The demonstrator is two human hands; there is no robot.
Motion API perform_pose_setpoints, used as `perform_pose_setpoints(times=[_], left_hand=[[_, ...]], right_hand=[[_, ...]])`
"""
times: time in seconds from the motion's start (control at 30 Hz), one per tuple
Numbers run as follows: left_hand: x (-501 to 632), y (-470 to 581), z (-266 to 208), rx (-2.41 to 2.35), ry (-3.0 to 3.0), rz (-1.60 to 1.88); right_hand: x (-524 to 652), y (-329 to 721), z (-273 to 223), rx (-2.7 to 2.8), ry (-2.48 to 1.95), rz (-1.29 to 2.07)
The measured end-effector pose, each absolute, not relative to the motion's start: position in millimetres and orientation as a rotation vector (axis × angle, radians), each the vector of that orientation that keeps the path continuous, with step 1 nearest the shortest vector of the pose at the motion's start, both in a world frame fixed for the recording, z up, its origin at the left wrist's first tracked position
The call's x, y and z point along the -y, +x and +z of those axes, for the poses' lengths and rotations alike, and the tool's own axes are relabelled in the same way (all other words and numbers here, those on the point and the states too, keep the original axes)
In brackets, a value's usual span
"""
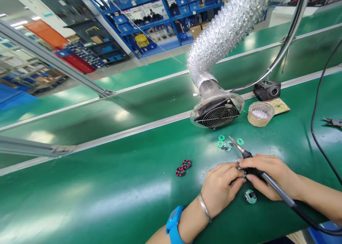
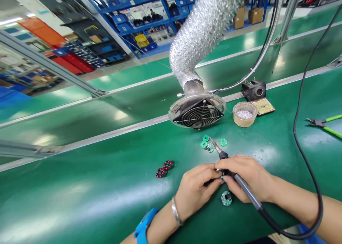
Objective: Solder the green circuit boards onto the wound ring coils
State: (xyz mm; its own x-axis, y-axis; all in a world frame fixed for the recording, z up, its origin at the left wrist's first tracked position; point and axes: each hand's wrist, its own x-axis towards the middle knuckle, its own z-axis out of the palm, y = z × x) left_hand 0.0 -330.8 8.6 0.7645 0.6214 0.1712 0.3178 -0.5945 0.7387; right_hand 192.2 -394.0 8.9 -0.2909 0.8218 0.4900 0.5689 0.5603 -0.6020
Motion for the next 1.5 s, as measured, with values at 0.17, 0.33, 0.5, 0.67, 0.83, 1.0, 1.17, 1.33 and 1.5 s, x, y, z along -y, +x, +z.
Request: perform_pose_setpoints(times=[0.17, 0.33, 0.5, 0.67, 0.83, 1.0, 1.17, 1.33, 1.5], left_hand=[[319.2, -8.0, 6.0, -0.604, 1.970, 0.609], [314.9, -20.7, 6.5, -0.360, 2.109, 0.556], [318.1, -20.1, 1.5, -0.276, 2.326, 0.539], [329.7, -15.6, -0.6, -0.246, 2.483, 0.439], [346.0, -3.9, -5.4, -0.344, 2.802, 0.403], [352.6, 8.5, -25.9, -0.302, 2.993, 0.648], [336.9, -18.0, -11.7, -0.331, 2.893, 0.845], [258.1, -70.4, 30.4, -1.052, 2.830, 0.501], [128.6, -77.7, 37.1, -1.644, 2.681, 0.268]], right_hand=[[393.0, 193.4, 5.2, 1.923, -1.212, 0.339], [392.9, 195.2, -3.4, 1.887, -1.245, 0.311], [393.6, 196.3, -6.8, 1.879, -1.289, 0.306], [393.2, 198.3, -7.7, 1.891, -1.289, 0.268], [393.1, 199.0, -8.6, 1.896, -1.294, 0.273], [393.1, 199.4, -13.8, 1.891, -1.305, 0.282], [393.6, 199.8, -19.1, 1.869, -1.313, 0.267], [393.1, 199.3, -23.6, 1.879, -1.281, 0.253], [390.3, 205.3, -36.5, 1.904, -1.260, 0.277]])
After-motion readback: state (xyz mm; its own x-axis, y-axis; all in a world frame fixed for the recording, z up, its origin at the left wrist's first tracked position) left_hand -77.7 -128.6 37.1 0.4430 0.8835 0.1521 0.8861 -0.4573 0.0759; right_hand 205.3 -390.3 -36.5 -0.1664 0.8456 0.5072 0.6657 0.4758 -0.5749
